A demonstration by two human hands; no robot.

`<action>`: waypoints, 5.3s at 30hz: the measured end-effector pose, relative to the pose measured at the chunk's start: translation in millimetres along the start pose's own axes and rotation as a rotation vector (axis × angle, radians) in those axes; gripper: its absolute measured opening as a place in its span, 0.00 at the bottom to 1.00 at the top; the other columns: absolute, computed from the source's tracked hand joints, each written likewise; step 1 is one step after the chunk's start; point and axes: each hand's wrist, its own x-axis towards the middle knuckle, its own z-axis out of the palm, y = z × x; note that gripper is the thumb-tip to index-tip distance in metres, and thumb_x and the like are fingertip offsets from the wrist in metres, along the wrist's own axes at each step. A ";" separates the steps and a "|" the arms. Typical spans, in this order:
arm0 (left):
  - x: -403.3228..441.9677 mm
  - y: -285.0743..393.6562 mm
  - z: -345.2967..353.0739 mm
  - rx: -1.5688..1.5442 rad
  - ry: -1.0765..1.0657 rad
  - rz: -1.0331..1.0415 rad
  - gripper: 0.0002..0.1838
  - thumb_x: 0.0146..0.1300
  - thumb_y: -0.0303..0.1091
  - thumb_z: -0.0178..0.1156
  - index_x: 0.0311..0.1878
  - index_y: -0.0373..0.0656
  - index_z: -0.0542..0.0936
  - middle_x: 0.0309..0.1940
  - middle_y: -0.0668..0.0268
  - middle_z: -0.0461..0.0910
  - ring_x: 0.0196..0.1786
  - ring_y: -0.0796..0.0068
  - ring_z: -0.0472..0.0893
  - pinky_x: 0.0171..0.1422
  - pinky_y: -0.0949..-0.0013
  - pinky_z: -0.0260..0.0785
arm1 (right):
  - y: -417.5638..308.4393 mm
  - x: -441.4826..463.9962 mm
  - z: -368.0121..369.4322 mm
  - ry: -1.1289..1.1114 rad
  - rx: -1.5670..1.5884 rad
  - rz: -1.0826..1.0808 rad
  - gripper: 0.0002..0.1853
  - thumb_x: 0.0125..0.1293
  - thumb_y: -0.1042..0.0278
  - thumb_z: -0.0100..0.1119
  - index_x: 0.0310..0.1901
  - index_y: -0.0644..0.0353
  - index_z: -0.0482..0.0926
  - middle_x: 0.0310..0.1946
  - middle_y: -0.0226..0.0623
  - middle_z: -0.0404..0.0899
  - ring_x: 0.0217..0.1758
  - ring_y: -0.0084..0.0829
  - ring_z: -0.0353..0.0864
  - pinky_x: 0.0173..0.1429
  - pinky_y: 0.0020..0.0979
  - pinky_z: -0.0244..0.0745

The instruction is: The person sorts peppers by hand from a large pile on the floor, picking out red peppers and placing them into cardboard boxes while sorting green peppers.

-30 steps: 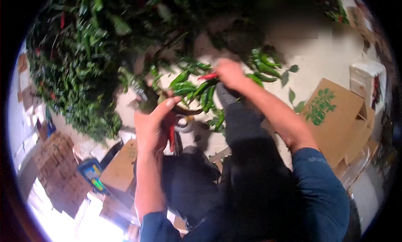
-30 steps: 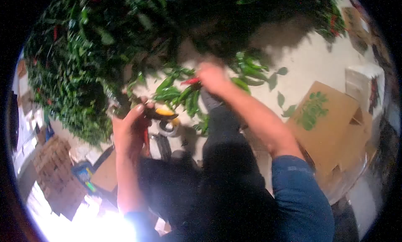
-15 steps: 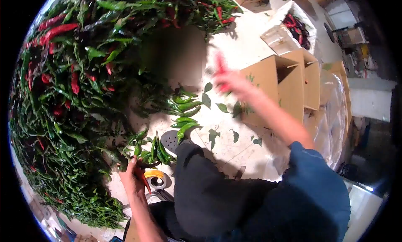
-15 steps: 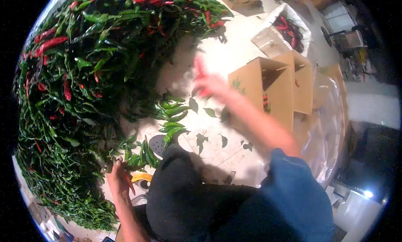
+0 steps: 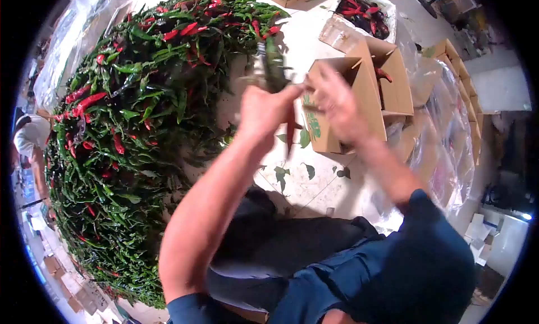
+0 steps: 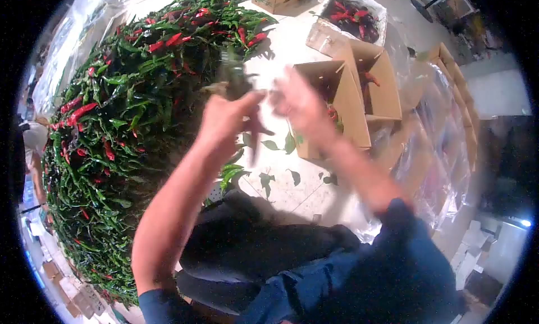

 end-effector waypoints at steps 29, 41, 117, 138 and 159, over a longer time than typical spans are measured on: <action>-190.1 -27.8 -17.9 0.725 -0.274 0.386 0.24 0.69 0.38 0.62 0.64 0.38 0.76 0.58 0.52 0.81 0.61 0.57 0.80 0.68 0.60 0.70 | 135.0 -11.2 -204.0 0.574 -1.767 -0.166 0.27 0.66 0.62 0.59 0.63 0.68 0.70 0.60 0.58 0.75 0.63 0.57 0.74 0.69 0.51 0.68; -371.4 -127.7 -210.9 -0.052 0.999 0.069 0.21 0.72 0.39 0.60 0.61 0.32 0.77 0.49 0.58 0.84 0.50 0.70 0.83 0.56 0.68 0.76 | 210.8 47.6 -69.8 -0.141 -0.983 0.362 0.20 0.60 0.64 0.56 0.46 0.75 0.82 0.40 0.63 0.84 0.48 0.55 0.85 0.52 0.42 0.77; -175.0 -459.7 -375.2 0.888 1.229 -0.282 0.35 0.56 0.37 0.68 0.66 0.34 0.69 0.68 0.40 0.64 0.70 0.40 0.66 0.72 0.46 0.60 | 395.1 -125.8 312.4 -1.974 -1.017 -0.452 0.10 0.63 0.72 0.55 0.42 0.68 0.79 0.40 0.51 0.81 0.45 0.51 0.84 0.46 0.47 0.83; -166.4 -441.0 -396.2 0.954 0.904 -0.412 0.26 0.56 0.47 0.62 0.58 0.50 0.83 0.66 0.53 0.73 0.69 0.52 0.71 0.75 0.38 0.54 | 402.9 -22.0 422.0 -1.218 -1.330 -0.688 0.31 0.64 0.56 0.64 0.65 0.61 0.69 0.69 0.59 0.64 0.54 0.56 0.80 0.57 0.50 0.78; -115.6 -424.5 -391.4 0.967 0.735 0.194 0.30 0.55 0.27 0.61 0.65 0.49 0.75 0.68 0.57 0.72 0.69 0.48 0.69 0.72 0.50 0.62 | 399.4 7.0 422.6 -1.557 -1.274 -0.435 0.21 0.62 0.69 0.57 0.58 0.57 0.77 0.56 0.50 0.75 0.49 0.50 0.84 0.50 0.47 0.81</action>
